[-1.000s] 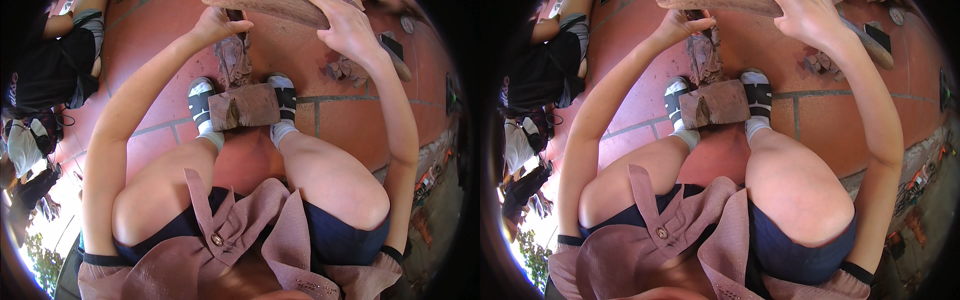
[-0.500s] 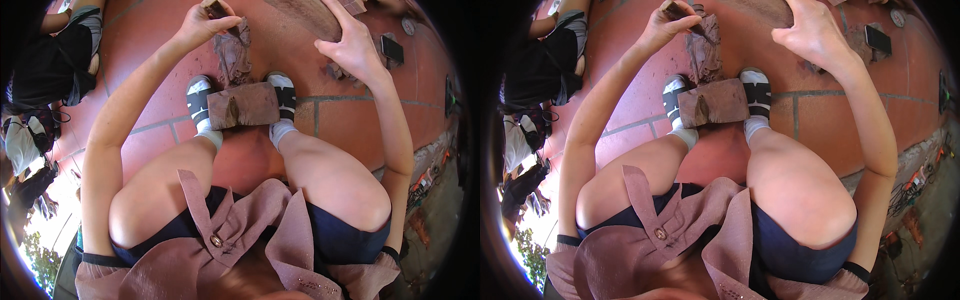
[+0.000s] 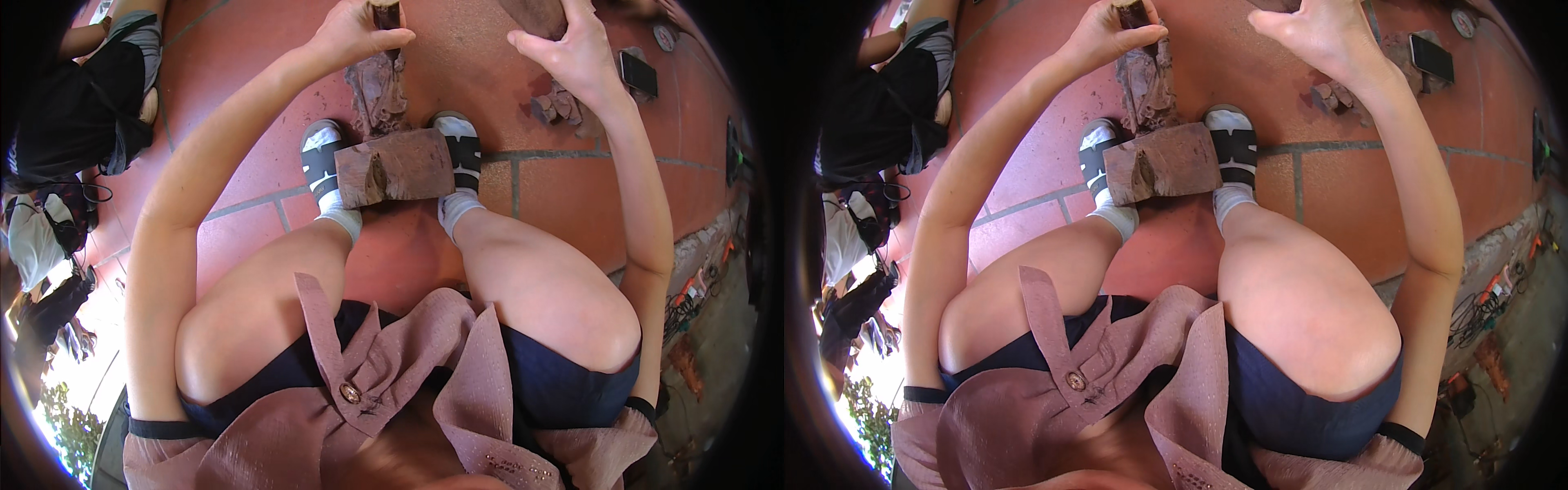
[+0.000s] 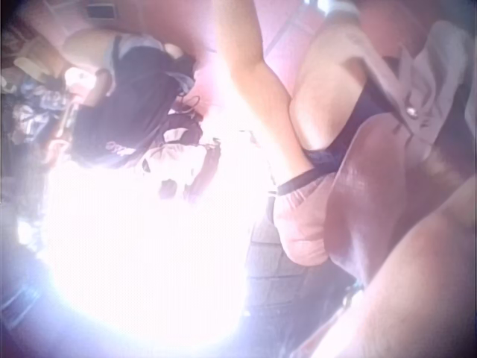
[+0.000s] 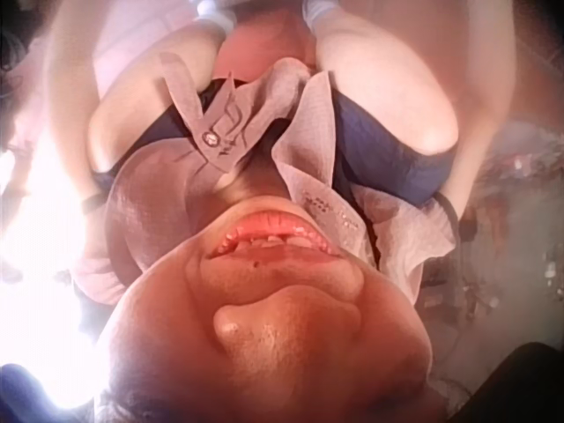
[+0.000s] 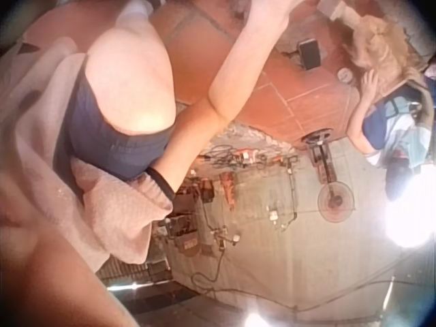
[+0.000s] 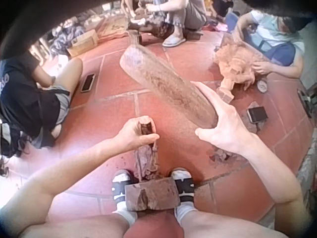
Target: The person sits on a tiled floor and carves a piece of wood using a chisel and a wooden mallet. They repeatedly strike the chisel to shape the wood, occasionally pausing to adjust the piece or clear debris. Other people are visible in the background, also engaged in similar carving activities.
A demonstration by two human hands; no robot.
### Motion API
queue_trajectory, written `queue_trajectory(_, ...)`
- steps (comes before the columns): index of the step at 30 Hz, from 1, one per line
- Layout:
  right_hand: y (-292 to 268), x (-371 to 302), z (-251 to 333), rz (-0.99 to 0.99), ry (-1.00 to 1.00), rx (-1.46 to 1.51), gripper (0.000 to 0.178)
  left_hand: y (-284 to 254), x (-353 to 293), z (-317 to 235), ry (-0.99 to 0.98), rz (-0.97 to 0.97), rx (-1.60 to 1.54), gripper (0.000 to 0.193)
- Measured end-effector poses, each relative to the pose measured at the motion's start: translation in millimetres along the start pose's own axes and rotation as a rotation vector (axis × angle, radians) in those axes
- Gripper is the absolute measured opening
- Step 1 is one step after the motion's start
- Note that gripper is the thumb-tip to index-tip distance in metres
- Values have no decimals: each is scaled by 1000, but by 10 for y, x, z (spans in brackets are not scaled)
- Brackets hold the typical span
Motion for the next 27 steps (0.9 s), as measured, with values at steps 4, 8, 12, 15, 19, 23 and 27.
queue_trajectory(4, 120, -12, -36, 326, 178, -346, 85, -33, -9, 198, -102, -3, 51, 16)
queue_trajectory(8, 19, -75, -21, 96, 43, -215, 87, -32, 22, 112, -49, 0, -40, 16)
queue_trajectory(12, 55, -33, 0, 256, 136, -390, 86, -28, 11, 129, -132, 14, -86, 15)
queue_trajectory(15, 3, 70, 89, 329, 176, -492, 85, -24, -31, 218, -164, 5, -185, 15)
queue_trajectory(19, -70, 93, 122, 184, 148, -342, 84, -46, -59, 245, -95, -38, -296, 16)
queue_trajectory(23, 54, 114, 191, 322, 104, -457, 84, -64, -60, 380, -163, -59, -255, 18)
queue_trajectory(27, 31, 140, 213, 197, 100, -348, 85, -98, -119, 373, -190, -59, -263, 18)
Point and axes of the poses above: each hand's wrist, its own x-axis towards the middle knuckle, its own y-axis out of the palm, z = x × y, the point moved 7 cm from there along x, towards the middle knuckle, and after that the axes turned 3 degrees about -y, right-handed, at the moved point
